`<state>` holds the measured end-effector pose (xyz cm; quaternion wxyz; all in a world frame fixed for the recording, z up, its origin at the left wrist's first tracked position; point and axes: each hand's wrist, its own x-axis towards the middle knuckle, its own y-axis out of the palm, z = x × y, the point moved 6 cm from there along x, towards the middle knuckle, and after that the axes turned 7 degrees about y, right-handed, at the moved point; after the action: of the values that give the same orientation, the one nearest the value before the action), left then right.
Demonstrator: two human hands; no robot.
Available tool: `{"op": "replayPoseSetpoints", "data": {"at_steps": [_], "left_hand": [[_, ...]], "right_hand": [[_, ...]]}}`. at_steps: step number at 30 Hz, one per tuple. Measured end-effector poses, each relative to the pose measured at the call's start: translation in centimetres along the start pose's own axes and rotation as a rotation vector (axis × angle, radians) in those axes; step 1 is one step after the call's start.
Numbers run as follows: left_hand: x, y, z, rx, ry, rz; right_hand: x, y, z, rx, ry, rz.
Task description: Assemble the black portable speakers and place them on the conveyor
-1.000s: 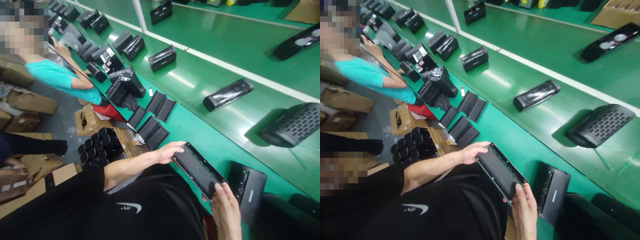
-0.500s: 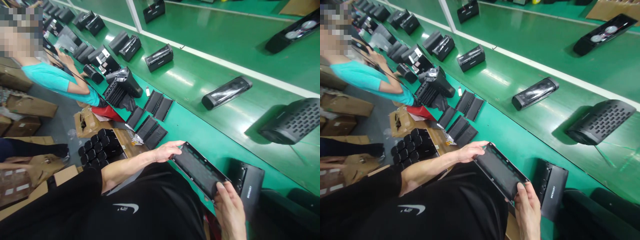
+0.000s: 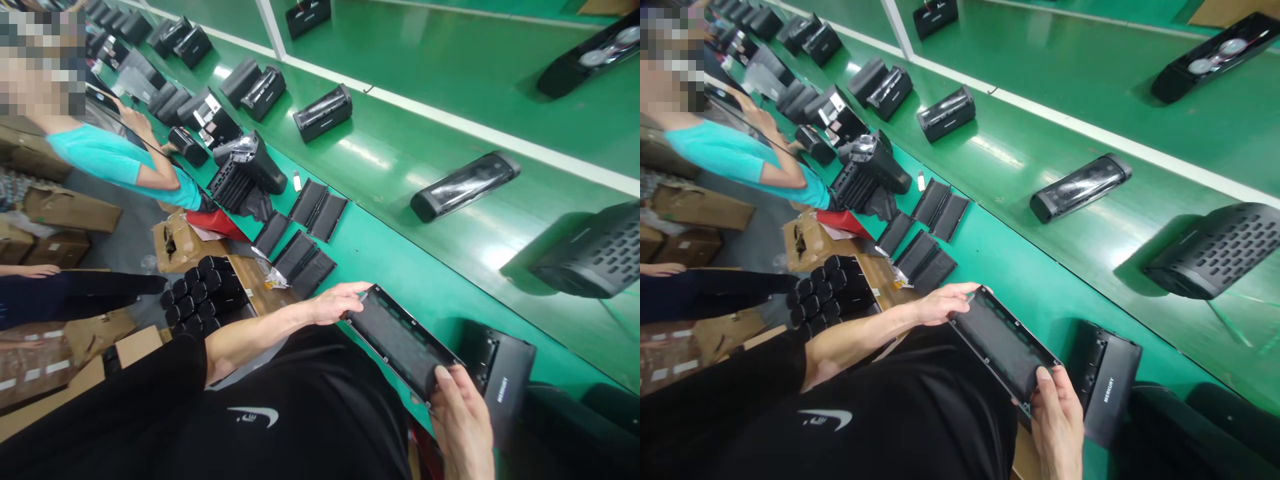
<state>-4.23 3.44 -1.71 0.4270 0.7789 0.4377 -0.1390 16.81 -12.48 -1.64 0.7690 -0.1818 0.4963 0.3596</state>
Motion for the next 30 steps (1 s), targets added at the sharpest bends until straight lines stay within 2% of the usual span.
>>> {"op": "replayPoseSetpoints", "data": {"at_steps": [5,10,17,24,30], "left_hand": [[0.1,0.1,-0.1,0.006,0.017,0.027],[0.3,-0.1,0.0,0.057,0.04,0.011],[0.5,0.0,0.1,0.104,0.037,0.018],[0.6,-0.1,0.0,0.129,0.046,0.003],[0.7,-0.8,0.2,0.178,0.048,-0.035]], "right_hand": [[0.2,-0.1,-0.2,0.012,0.049,-0.023],[0.1,0.1,0.3,-0.019,-0.001,-0.014],[0.3,-0.3,0.1,-0.026,0.02,-0.025],[0.1,0.0,0.8,-0.051,-0.067,-0.019],[-0.5,-0.1,1.2,-0.076,-0.063,-0.025]]}}
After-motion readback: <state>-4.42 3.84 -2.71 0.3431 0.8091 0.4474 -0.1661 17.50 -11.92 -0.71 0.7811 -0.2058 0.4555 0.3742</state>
